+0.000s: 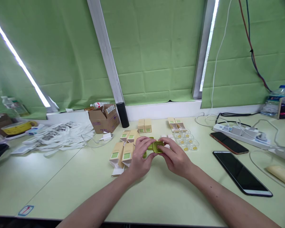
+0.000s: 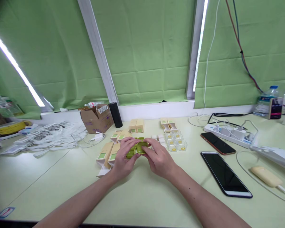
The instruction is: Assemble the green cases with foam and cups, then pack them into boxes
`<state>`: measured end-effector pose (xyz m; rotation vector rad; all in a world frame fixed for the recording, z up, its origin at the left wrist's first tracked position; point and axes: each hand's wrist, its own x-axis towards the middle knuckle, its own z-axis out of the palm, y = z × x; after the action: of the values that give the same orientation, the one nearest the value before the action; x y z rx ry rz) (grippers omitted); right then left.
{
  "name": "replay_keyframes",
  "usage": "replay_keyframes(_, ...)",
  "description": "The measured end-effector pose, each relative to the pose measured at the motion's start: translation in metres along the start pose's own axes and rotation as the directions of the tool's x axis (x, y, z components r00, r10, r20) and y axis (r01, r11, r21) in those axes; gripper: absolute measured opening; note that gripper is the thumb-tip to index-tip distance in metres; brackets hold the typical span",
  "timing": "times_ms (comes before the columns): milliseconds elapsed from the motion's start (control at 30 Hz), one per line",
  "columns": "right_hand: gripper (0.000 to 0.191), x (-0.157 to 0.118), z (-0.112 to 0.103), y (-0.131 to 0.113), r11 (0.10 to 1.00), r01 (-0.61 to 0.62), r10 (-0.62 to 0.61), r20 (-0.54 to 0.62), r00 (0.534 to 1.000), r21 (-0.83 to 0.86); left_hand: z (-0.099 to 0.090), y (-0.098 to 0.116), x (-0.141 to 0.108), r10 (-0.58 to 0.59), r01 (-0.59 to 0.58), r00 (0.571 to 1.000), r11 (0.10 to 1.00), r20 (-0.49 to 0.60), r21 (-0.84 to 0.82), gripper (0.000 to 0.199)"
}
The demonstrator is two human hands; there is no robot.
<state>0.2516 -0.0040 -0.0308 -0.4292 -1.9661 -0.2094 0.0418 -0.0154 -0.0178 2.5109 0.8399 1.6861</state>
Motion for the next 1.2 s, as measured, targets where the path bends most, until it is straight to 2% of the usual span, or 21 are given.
replay_keyframes(433,0.028,-0.0036,0.0022,0.002,1.0,-0.024,0.024,-0.041,0.999,-0.005,0.0007,-0.0027,-0.0005,-0.009,0.009,1.0,1.0,-0.01,-0.017,0.042)
replay_keyframes(700,0.033,-0.0017,0.0012,-0.0003,0.999,-0.031,0.032,-0.022,0.999,0.031,0.0003,-0.0012,0.0004,-0.008,0.008,1.0,1.0,-0.013,0.003,0.043)
replay_keyframes(967,0.034,0.0042,-0.0004,-0.0022,1.0,0.021,-0.021,-0.037,0.999,0.01,0.0009,-0.0018,-0.0016,-0.008,0.008,0.999,1.0,-0.032,0.018,0.043)
replay_keyframes(1200,0.031,-0.0015,0.0014,-0.0005,1.0,-0.028,0.028,-0.034,0.999,0.011,0.0001,-0.0016,0.0,0.013,-0.012,1.0,0.999,-0.019,0.032,0.042)
